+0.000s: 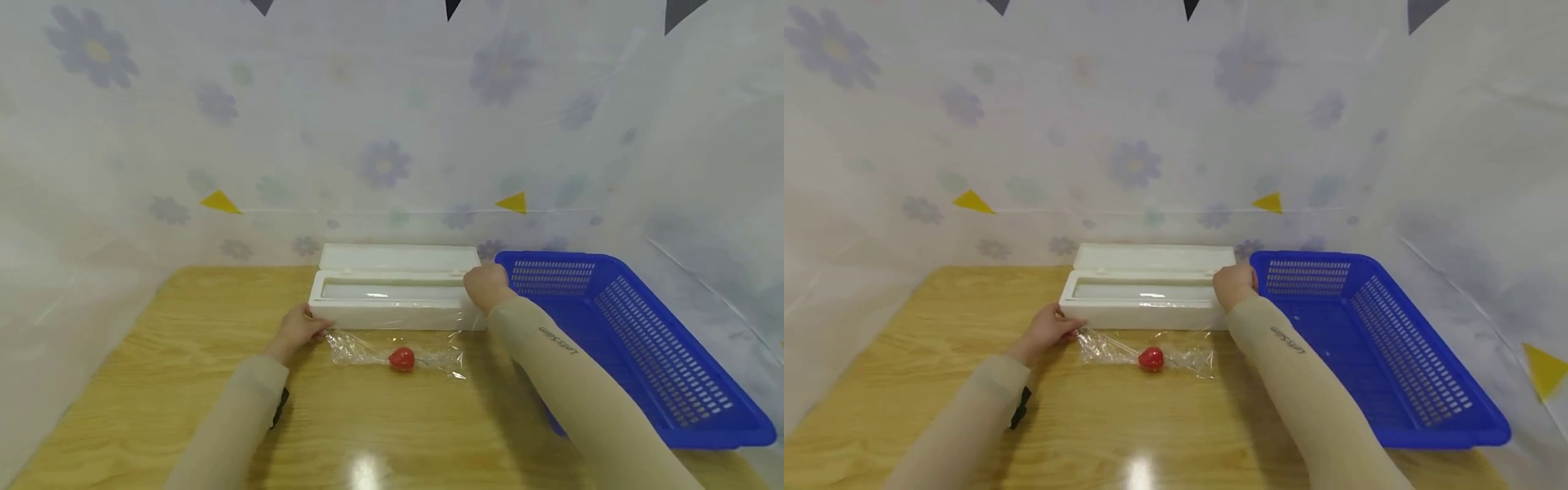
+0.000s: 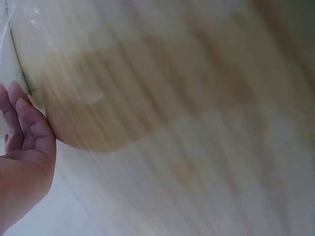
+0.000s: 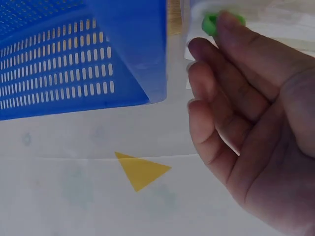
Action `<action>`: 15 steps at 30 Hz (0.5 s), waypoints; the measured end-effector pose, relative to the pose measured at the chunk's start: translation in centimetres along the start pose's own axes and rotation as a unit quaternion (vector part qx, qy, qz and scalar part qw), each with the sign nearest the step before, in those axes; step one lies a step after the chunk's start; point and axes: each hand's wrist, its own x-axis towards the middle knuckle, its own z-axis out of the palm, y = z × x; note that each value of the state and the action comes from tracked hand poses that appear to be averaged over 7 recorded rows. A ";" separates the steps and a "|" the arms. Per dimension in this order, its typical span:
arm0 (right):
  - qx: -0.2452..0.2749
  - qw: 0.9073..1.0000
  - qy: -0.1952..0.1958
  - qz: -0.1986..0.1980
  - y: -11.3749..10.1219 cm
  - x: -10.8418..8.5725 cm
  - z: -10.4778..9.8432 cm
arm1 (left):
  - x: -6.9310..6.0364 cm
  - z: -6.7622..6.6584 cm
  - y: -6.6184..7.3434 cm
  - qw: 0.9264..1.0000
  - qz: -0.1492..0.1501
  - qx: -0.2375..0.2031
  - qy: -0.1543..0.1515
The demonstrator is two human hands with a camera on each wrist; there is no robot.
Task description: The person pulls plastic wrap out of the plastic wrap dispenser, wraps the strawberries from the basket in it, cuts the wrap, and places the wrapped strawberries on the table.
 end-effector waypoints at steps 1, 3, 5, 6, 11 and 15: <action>0.002 1.000 -0.005 -0.004 -0.2 0.1 -0.1 | 0.0 -0.1 0.0 1.000 0.001 0.007 0.002; 0.004 1.000 -0.016 -0.013 -0.9 0.3 -0.2 | -0.3 -0.3 0.1 1.000 0.001 0.017 0.000; 0.003 0.999 -0.021 -0.024 -1.6 0.2 0.0 | -1.0 -0.2 0.4 0.999 0.002 0.052 0.003; 0.002 0.999 -0.014 -0.031 -1.9 0.1 0.0 | -1.4 -0.1 0.6 0.997 0.007 0.074 0.003; -0.004 0.997 0.064 -0.039 -3.1 -0.9 0.4 | -2.9 0.0 1.4 0.988 0.032 0.153 -0.014; 0.002 0.997 0.067 -0.038 -3.4 -0.8 1.7 | -3.6 -0.5 1.5 0.992 0.068 0.080 -0.076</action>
